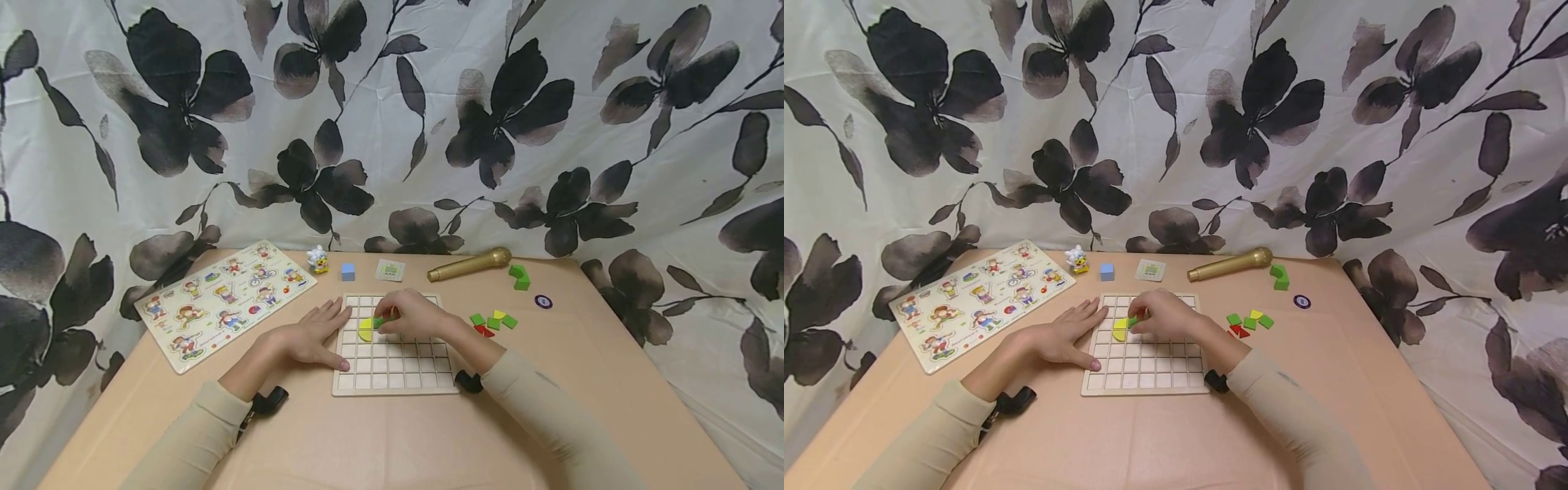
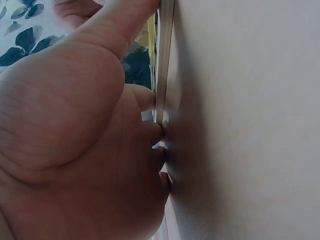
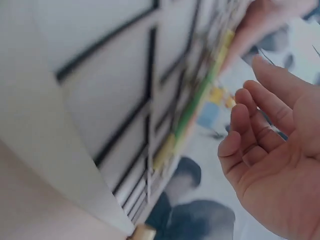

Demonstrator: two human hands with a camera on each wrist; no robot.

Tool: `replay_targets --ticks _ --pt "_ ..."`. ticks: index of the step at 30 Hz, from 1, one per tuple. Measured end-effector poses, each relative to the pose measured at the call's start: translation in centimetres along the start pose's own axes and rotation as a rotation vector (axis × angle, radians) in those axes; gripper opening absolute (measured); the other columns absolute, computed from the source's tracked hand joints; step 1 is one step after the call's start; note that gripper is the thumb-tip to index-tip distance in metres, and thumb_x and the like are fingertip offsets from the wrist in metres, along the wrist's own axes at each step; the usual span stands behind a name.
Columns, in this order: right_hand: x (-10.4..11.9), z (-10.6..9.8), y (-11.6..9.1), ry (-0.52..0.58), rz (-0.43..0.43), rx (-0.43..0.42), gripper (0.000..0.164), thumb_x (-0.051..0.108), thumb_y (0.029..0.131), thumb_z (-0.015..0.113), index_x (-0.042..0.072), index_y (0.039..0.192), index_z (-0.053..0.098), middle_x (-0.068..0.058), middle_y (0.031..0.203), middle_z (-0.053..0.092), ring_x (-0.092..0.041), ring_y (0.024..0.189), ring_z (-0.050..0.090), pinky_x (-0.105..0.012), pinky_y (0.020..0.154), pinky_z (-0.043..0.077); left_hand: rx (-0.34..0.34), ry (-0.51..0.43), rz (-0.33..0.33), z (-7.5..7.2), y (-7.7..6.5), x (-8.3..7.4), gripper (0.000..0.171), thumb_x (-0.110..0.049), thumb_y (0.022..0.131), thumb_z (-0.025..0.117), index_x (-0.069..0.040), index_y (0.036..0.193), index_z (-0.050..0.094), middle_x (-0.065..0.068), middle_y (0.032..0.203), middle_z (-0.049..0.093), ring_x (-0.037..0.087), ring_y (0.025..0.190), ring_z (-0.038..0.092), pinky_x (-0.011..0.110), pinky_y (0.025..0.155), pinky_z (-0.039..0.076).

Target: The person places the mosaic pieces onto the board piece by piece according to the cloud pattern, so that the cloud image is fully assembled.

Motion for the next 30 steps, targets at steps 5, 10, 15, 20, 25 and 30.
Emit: replay_targets --ticks 5,10,15,20,25,30 --pt "-0.8 -2.6 -1.6 0.044 -0.021 -0.082 0.026 0.017 0.092 0.08 0.006 0.116 0.077 -0.007 0.107 0.076 -0.015 0.088 0.064 -0.027 0.078 0.055 0.001 -0.005 0.005 -0.1 -0.1 -0.1 0.121 -0.067 0.085 0.074 -0.006 0.168 0.009 0.023 0.174 -0.008 0.043 0.161 -0.008 0.06 0.131 0.0" --pt "-2.3 -5.3 -3.8 0.079 0.028 -0.166 0.027 0.019 0.092 0.081 0.012 0.118 0.076 -0.007 0.109 0.076 -0.017 0.091 0.063 -0.031 0.079 0.055 -0.004 -0.032 0.022 -0.1 -0.2 -0.2 0.124 -0.068 0.084 0.074 -0.005 0.167 0.009 0.025 0.173 -0.008 0.045 0.16 -0.009 0.063 0.129 -0.001" --pt "-4.8 -7.2 -6.0 0.089 0.124 -0.218 0.03 0.022 0.092 0.081 0.015 0.121 0.076 -0.004 0.109 0.075 -0.018 0.093 0.062 -0.032 0.079 0.054 -0.007 -0.029 0.029 0.0 -0.2 -0.2 0.123 -0.069 0.084 0.074 -0.004 0.167 0.009 0.025 0.173 -0.008 0.046 0.16 -0.008 0.063 0.129 0.0" --pt "-7.4 -8.5 -8.3 0.057 0.192 -0.196 0.033 0.02 0.091 0.082 0.012 0.123 0.075 -0.007 0.107 0.073 -0.02 0.091 0.062 -0.033 0.077 0.054 -0.005 -0.007 0.005 -0.1 -0.2 -0.2 0.122 -0.068 0.085 0.074 -0.007 0.168 0.008 0.022 0.174 -0.008 0.043 0.161 -0.008 0.059 0.131 0.0" --pt "-9.6 -9.0 -10.0 0.045 0.223 -0.156 0.032 0.01 0.089 0.08 0.004 0.121 0.076 -0.015 0.112 0.075 -0.022 0.094 0.066 -0.034 0.079 0.057 -0.003 -0.009 -0.002 -0.1 -0.2 -0.1 0.122 -0.068 0.085 0.074 -0.007 0.168 0.009 0.022 0.174 -0.007 0.043 0.161 -0.007 0.06 0.131 0.001" --pt "-11.5 -8.7 -10.9 0.048 0.266 -0.102 0.026 0.005 0.089 0.08 0.001 0.114 0.077 -0.015 0.11 0.077 -0.021 0.092 0.066 -0.03 0.077 0.056 -0.001 -0.011 0.002 0.0 -0.2 -0.2 0.122 -0.068 0.085 0.074 -0.007 0.168 0.009 0.021 0.174 -0.008 0.042 0.161 -0.008 0.059 0.131 0.001"
Point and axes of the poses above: each hand's wrist, its own y-axis towards the middle knuckle, its own z-axis out of the palm, x = y × z, the point moved 5 cm from there along y, towards the middle knuckle
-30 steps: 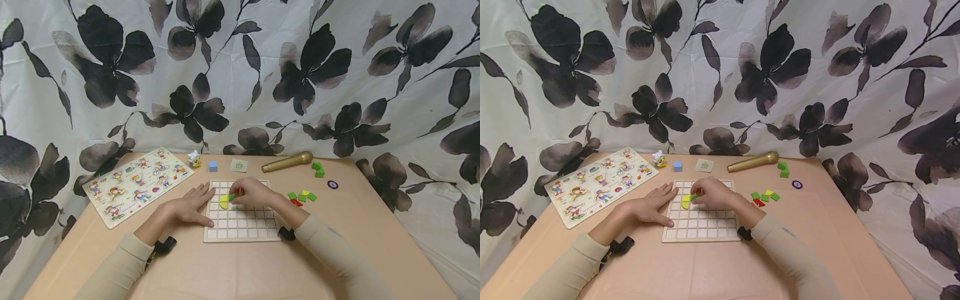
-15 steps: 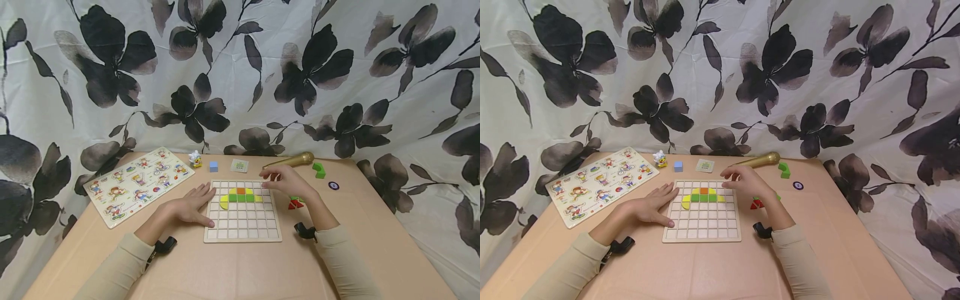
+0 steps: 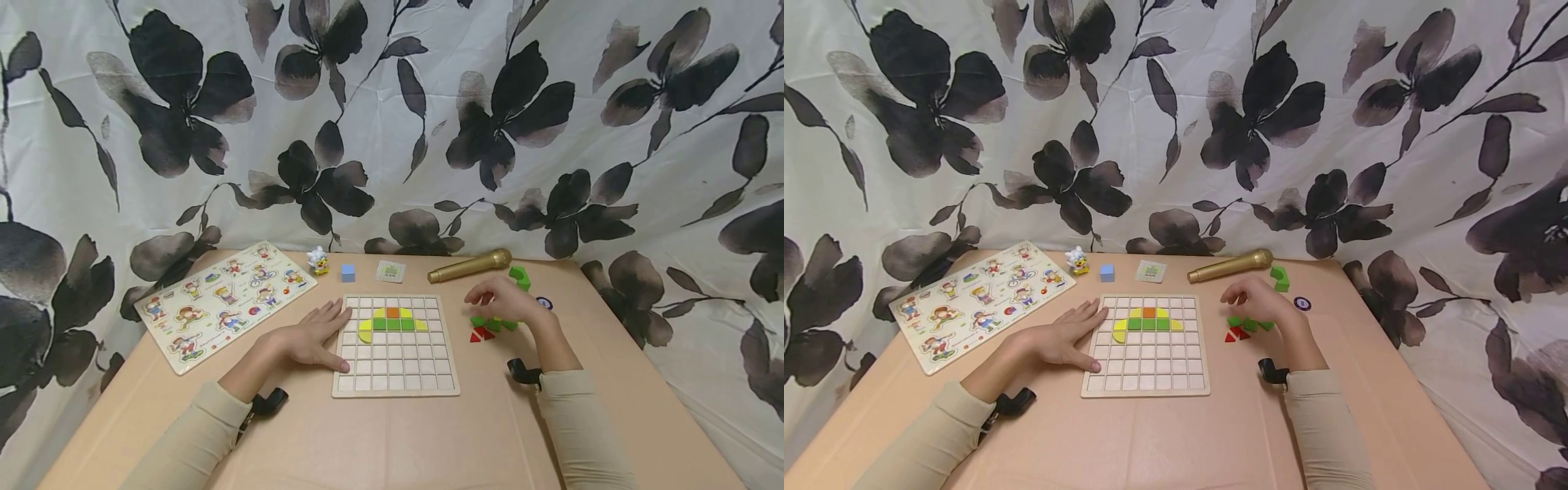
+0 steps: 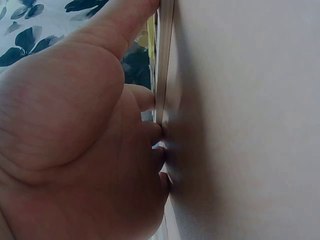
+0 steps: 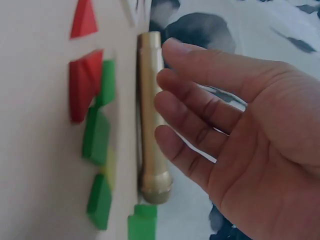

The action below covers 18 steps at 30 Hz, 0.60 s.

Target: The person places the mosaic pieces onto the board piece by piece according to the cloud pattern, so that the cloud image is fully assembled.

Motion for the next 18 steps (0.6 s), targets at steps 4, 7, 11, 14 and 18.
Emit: replay_targets --ticks 4,7,11,14,18 --pt "-1.0 0.5 -0.2 0.008 0.03 0.046 0.022 0.002 0.088 0.08 0.002 0.11 0.079 -0.012 0.104 0.077 -0.02 0.088 0.064 -0.031 0.076 0.055 0.003 0.001 0.0 0.1 0.0 0.0 0.122 -0.067 0.085 0.074 -0.007 0.168 0.008 0.021 0.174 -0.008 0.042 0.161 -0.008 0.059 0.131 0.0" --pt "-1.5 0.9 -0.2 0.007 0.05 0.078 0.021 0.0 0.087 0.079 0.003 0.108 0.079 -0.01 0.102 0.077 -0.02 0.086 0.062 -0.031 0.076 0.054 0.001 0.004 0.001 0.1 0.1 0.1 0.122 -0.067 0.085 0.074 -0.006 0.168 0.008 0.022 0.174 -0.008 0.042 0.161 -0.009 0.059 0.131 0.0" --pt "-2.2 1.3 0.0 -0.004 0.087 0.102 0.021 -0.001 0.086 0.079 0.006 0.107 0.081 -0.007 0.101 0.075 -0.019 0.085 0.059 -0.03 0.074 0.052 0.0 0.007 0.001 0.0 0.1 0.1 0.122 -0.066 0.086 0.075 -0.006 0.168 0.008 0.022 0.174 -0.008 0.042 0.161 -0.008 0.06 0.131 0.0" --pt "-2.4 1.5 0.1 -0.009 0.108 0.104 0.02 -0.001 0.086 0.08 0.008 0.105 0.081 -0.006 0.099 0.074 -0.02 0.085 0.057 -0.031 0.073 0.051 -0.005 0.007 0.007 0.0 0.1 0.1 0.122 -0.066 0.085 0.075 -0.005 0.167 0.009 0.023 0.174 -0.007 0.043 0.161 -0.008 0.06 0.13 0.0" --pt "-2.4 1.5 0.1 0.004 0.106 0.11 0.017 -0.003 0.086 0.079 0.007 0.1 0.079 -0.005 0.092 0.071 -0.02 0.083 0.058 -0.032 0.072 0.052 -0.009 0.014 0.015 0.1 0.2 0.2 0.122 -0.066 0.085 0.075 -0.004 0.167 0.009 0.024 0.173 -0.007 0.044 0.161 -0.007 0.061 0.13 0.001"
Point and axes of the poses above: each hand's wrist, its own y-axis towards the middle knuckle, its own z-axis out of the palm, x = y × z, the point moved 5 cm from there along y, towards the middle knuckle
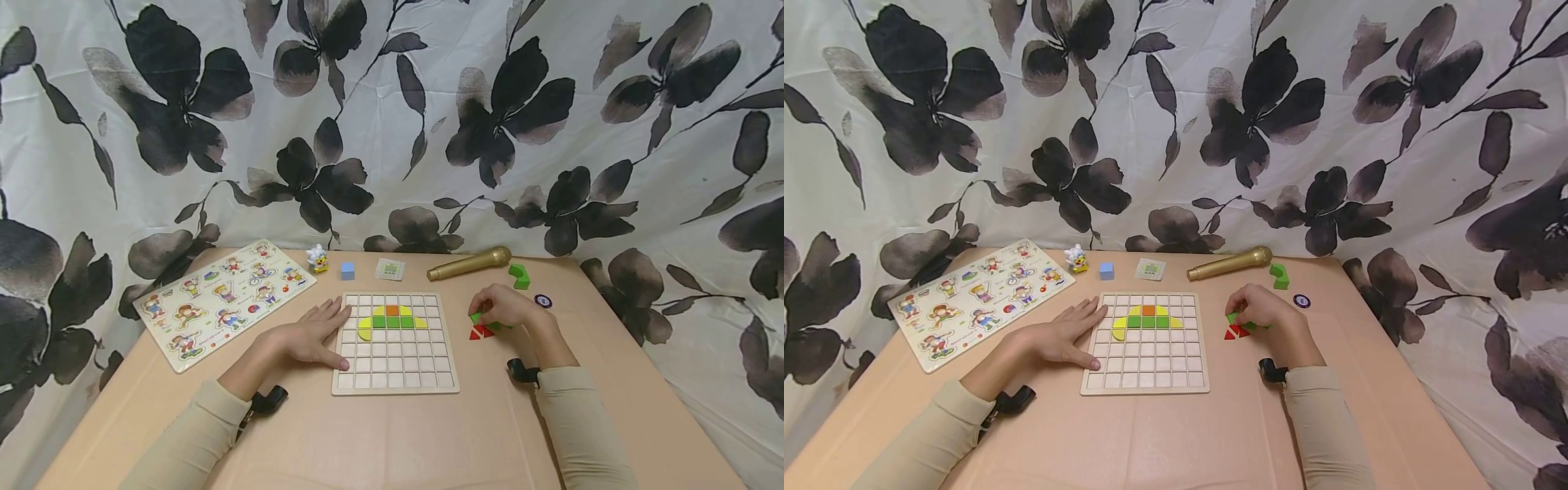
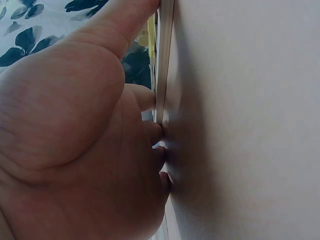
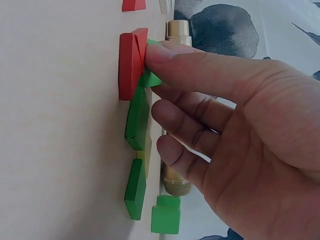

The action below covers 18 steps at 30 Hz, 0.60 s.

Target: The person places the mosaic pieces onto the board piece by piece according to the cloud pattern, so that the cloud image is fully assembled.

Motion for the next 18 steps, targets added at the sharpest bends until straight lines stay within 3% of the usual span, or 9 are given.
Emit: replay_targets --ticks 9,14,18 --pt "-0.2 -0.3 0.2 0.058 -0.042 -0.03 0.012 -0.004 0.088 0.075 0.007 0.094 0.076 -0.004 0.085 0.072 -0.019 0.077 0.06 -0.031 0.071 0.052 0.003 -0.001 -0.008 0.0 0.1 0.1 0.122 -0.068 0.085 0.074 -0.006 0.168 0.009 0.023 0.174 -0.007 0.043 0.161 -0.008 0.06 0.13 0.0" --pt "0.9 -0.9 0.3 0.111 -0.11 -0.148 0.015 0.0 0.092 0.072 0.002 0.106 0.077 -0.007 0.096 0.077 -0.017 0.079 0.062 -0.026 0.066 0.053 0.008 -0.005 -0.005 0.1 0.1 0.0 0.123 -0.068 0.084 0.075 -0.006 0.168 0.008 0.023 0.174 -0.008 0.043 0.161 -0.009 0.061 0.13 0.0" --pt "2.9 -0.8 0.6 0.16 -0.141 -0.224 0.02 0.007 0.092 0.077 0.003 0.112 0.079 -0.005 0.103 0.079 -0.019 0.087 0.066 -0.024 0.072 0.055 0.008 -0.009 -0.002 0.1 0.1 0.0 0.124 -0.067 0.084 0.075 -0.004 0.167 0.009 0.024 0.174 -0.008 0.044 0.161 -0.008 0.062 0.13 0.001"
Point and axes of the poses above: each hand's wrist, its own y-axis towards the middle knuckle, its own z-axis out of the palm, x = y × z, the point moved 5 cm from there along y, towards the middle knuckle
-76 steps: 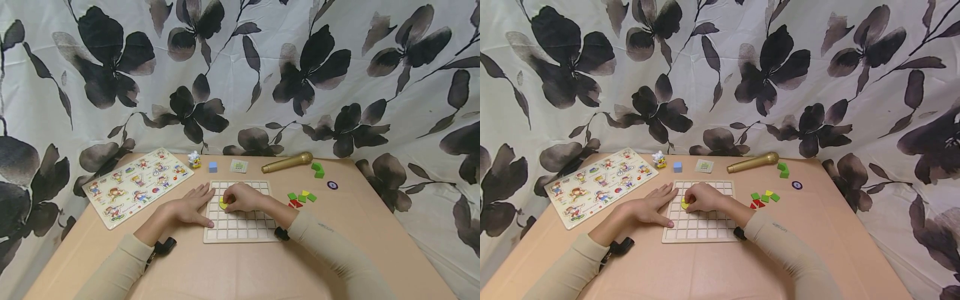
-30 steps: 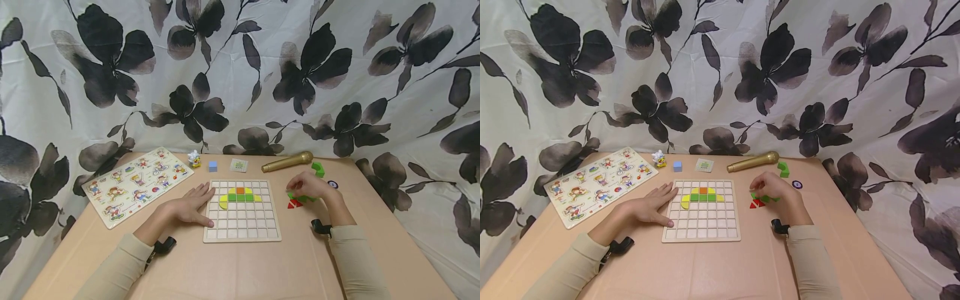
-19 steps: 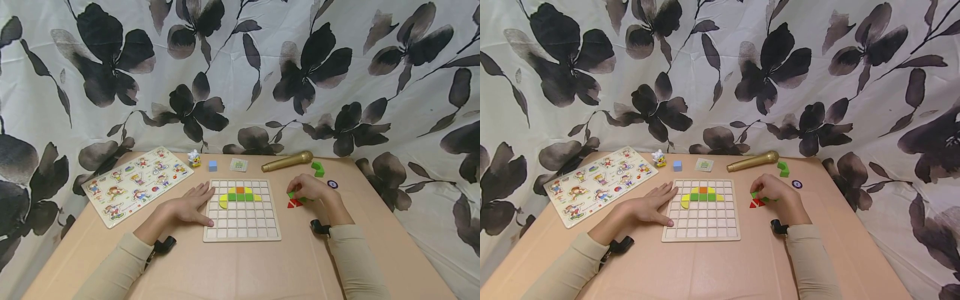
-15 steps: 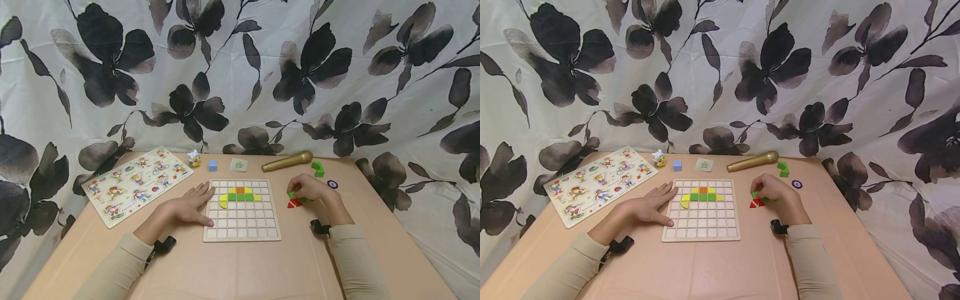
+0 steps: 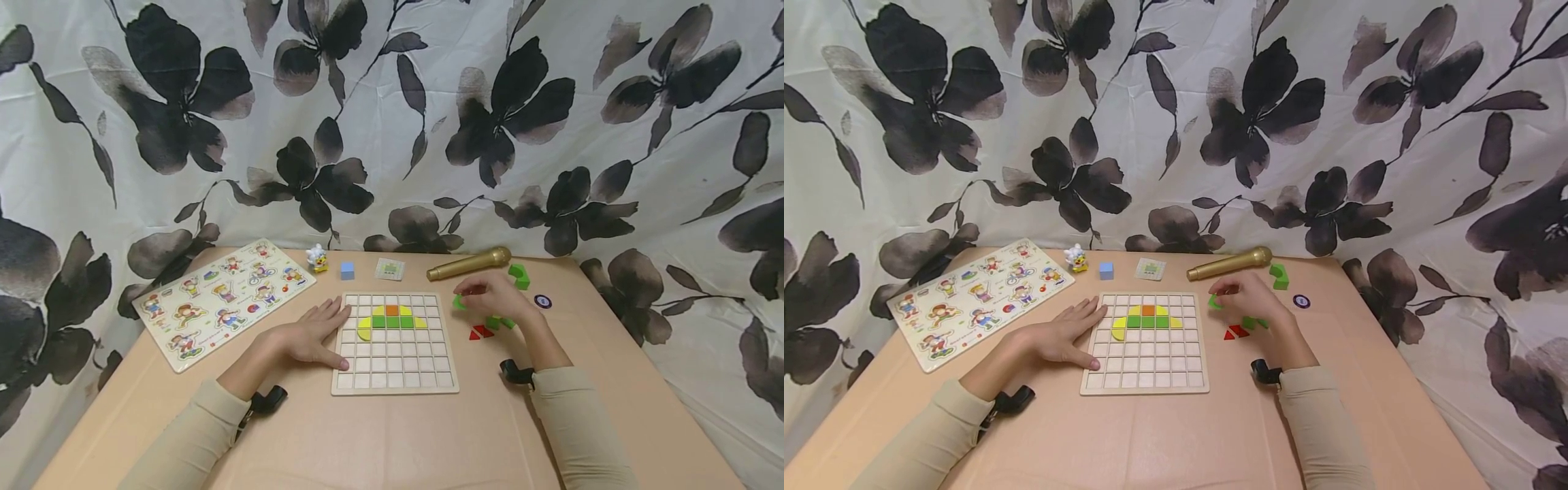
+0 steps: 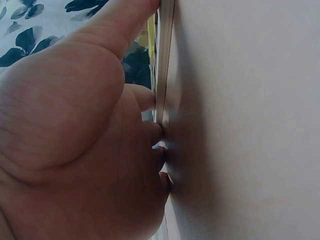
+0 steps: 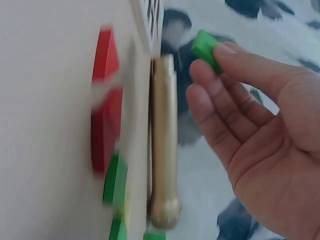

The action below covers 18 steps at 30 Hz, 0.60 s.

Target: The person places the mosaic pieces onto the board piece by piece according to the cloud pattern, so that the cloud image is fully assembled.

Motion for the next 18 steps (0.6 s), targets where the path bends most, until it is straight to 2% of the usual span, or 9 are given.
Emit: replay_targets --ticks 5,8,13,18 --pt "3.2 2.2 1.2 0.031 -0.067 0.043 0.019 0.009 0.092 0.079 0.007 0.111 0.08 -0.002 0.103 0.079 -0.018 0.088 0.066 -0.023 0.075 0.054 0.001 0.0 -0.016 0.0 -0.1 0.0 0.122 -0.068 0.084 0.075 -0.008 0.168 0.009 0.021 0.174 -0.007 0.041 0.162 -0.008 0.058 0.131 0.0" --pt "5.3 4.0 1.9 0.04 -0.126 0.106 0.018 0.008 0.091 0.08 0.007 0.108 0.081 -0.002 0.102 0.079 -0.015 0.085 0.066 -0.023 0.074 0.055 0.003 0.001 -0.017 0.0 -0.1 0.0 0.122 -0.068 0.084 0.074 -0.009 0.168 0.009 0.02 0.174 -0.007 0.041 0.162 -0.008 0.058 0.131 0.0" --pt "8.5 7.1 3.0 0.057 -0.225 0.223 0.017 0.001 0.091 0.078 0.002 0.107 0.08 -0.009 0.102 0.08 -0.013 0.084 0.068 -0.023 0.076 0.057 0.002 0.006 -0.018 0.0 -0.1 0.0 0.122 -0.068 0.085 0.074 -0.009 0.168 0.009 0.02 0.174 -0.008 0.04 0.162 -0.008 0.058 0.131 0.0" --pt "10.3 10.3 4.3 0.005 -0.278 0.33 0.015 0.0 0.09 0.078 0.005 0.104 0.082 -0.005 0.097 0.08 -0.007 0.08 0.065 -0.021 0.073 0.056 0.002 0.003 -0.015 -0.2 -0.1 -0.1 0.122 -0.068 0.085 0.074 -0.008 0.168 0.009 0.021 0.174 -0.007 0.042 0.162 -0.008 0.06 0.131 0.0"
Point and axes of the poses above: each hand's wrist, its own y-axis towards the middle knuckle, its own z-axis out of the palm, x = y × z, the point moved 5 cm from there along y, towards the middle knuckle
